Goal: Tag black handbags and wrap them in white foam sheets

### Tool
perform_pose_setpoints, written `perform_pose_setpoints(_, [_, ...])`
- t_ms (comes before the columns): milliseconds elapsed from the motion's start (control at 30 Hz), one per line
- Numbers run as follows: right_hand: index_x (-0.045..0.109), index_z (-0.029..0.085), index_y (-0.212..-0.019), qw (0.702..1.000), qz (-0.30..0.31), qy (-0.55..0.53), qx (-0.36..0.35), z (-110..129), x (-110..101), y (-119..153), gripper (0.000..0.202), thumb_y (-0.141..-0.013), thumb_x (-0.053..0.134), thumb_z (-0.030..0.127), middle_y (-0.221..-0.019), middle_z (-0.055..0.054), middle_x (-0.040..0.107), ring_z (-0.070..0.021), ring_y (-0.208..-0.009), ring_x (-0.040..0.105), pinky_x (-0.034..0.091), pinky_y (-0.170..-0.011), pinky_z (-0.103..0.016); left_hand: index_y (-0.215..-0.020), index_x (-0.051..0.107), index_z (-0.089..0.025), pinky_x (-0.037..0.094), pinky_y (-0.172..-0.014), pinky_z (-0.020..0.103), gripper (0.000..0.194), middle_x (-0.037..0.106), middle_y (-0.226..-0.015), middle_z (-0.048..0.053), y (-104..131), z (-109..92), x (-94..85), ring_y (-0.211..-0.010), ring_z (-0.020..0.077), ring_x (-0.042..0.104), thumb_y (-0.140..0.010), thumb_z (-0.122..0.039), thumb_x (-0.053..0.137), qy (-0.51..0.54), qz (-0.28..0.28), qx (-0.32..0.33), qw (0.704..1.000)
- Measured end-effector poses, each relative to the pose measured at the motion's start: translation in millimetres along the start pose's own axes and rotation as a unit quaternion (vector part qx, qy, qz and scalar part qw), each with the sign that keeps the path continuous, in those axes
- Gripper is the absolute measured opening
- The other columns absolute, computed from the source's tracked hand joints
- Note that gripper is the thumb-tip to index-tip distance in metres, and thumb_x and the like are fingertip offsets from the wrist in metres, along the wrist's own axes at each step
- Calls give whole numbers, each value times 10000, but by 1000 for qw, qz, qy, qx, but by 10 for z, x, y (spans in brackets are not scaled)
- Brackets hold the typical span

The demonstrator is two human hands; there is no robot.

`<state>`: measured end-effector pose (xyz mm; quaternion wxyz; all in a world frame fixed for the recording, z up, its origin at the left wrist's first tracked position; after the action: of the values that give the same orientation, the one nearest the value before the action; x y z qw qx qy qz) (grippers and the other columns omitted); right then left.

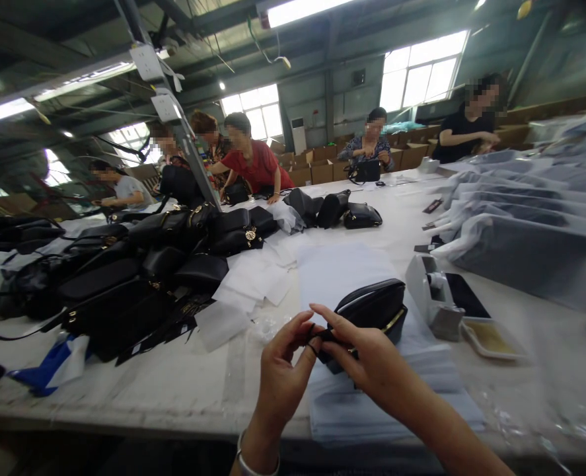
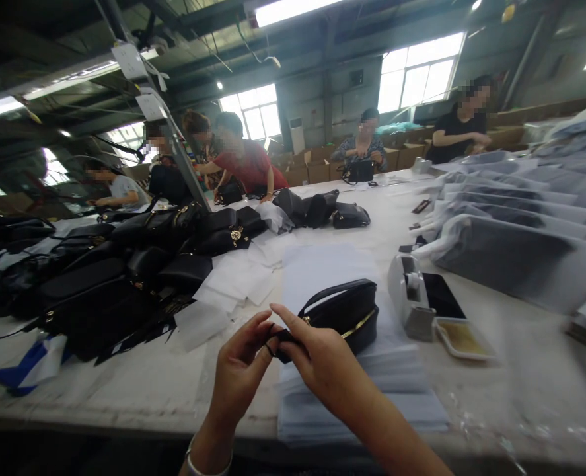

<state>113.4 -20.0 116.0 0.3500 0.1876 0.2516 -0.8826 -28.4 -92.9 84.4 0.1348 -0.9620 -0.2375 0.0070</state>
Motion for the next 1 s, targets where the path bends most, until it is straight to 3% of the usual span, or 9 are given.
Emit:
perform_pose_setpoints(167, [362, 286, -1479, 999, 17, 35, -1, 20, -25, -47, 576, -925, 505, 217, -875, -24, 720, -166, -758, 683, 508, -695, -242, -1195, 654, -230, 571, -905, 348, 420, 751, -1052, 74, 3, 47, 28, -1005, 226, 699, -790, -282, 750, 63, -30, -37, 997])
perform_pose_setpoints(333, [345, 293, -1487, 997, 43, 67, -1, 34, -43, -93, 596, -919, 512, 226, -836, -21, 720, -164, -689, 671, 484, -621, -227, -1123, 687, -195, 590, -852, 335, 356, 756, -990, 74, -10, 22, 4, -927, 222, 716, -782, -272, 756, 38, -40, -29, 998])
perform_pose_setpoints(500, [344, 291, -1486, 998, 43, 45, 12, -24, -31, -117, 583, -930, 507, 235, -835, -15, 724, -159, -709, 677, 492, -647, -227, -1210, 630, -223, 592, -854, 343, 439, 743, -1072, 81, -9, 40, -15, -1004, 235, 697, -788, -252, 748, 63, -47, -29, 996])
perform_pose_setpoints(633, [287, 279, -1510, 996, 68, 64, 4, -1, -18, -131, 651, -904, 504, 179, -908, -32, 742, -176, -771, 698, 513, -677, -245, -1173, 670, -215, 584, -871, 343, 386, 735, -1085, 87, -18, -31, 19, -1001, 243, 694, -793, -236, 738, -11, -21, -15, 1000])
perform_pose_setpoints(733, [276, 286, -1512, 994, 97, 49, -22, 59, -121, -129, 663, -907, 530, 190, -974, -21, 741, -171, -861, 702, 530, -750, -251, -1203, 664, -242, 581, -859, 319, 384, 737, -1057, 65, -16, -154, 11, -965, 226, 700, -822, -238, 709, -77, 17, -8, 997])
perform_pose_setpoints(833, [442, 312, -1422, 994, 41, 78, -68, 24, -349, -141, 485, -949, 507, 225, -1078, -8, 725, -148, -953, 683, 524, -860, -260, -1172, 688, -267, 575, -851, 291, 342, 746, -1008, 39, 25, -241, -91, -928, 208, 708, -831, -246, 699, -153, 0, 8, 988])
perform_pose_setpoints(933, [566, 287, -1312, 968, -63, 219, -106, -189, -561, -178, 352, -968, 491, 266, -1249, -45, 658, -211, -1169, 591, 419, -1058, -414, -1167, 691, -277, 578, -849, 283, 343, 747, -1017, 30, 120, -209, -239, -919, 205, 712, -825, -271, 705, -198, -47, 3, 979])
perform_pose_setpoints(1000, [572, 268, -1299, 948, -56, 297, -105, -410, -613, -213, 353, -952, 528, 320, -1313, -66, 615, -252, -1239, 536, 318, -1121, -513, -1159, 695, -272, 580, -852, 286, 350, 749, -1003, 26, 207, -148, -358, -905, 205, 714, -812, -307, 717, -216, -88, -8, 972])
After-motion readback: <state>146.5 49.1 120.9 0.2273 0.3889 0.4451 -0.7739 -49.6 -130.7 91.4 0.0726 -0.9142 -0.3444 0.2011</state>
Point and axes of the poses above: each hand's wrist, its own y-axis away from the middle knuckle, its own x-axis out of the palm, z = x × y, the point moved 3 cm from there along -y, towards the middle knuckle
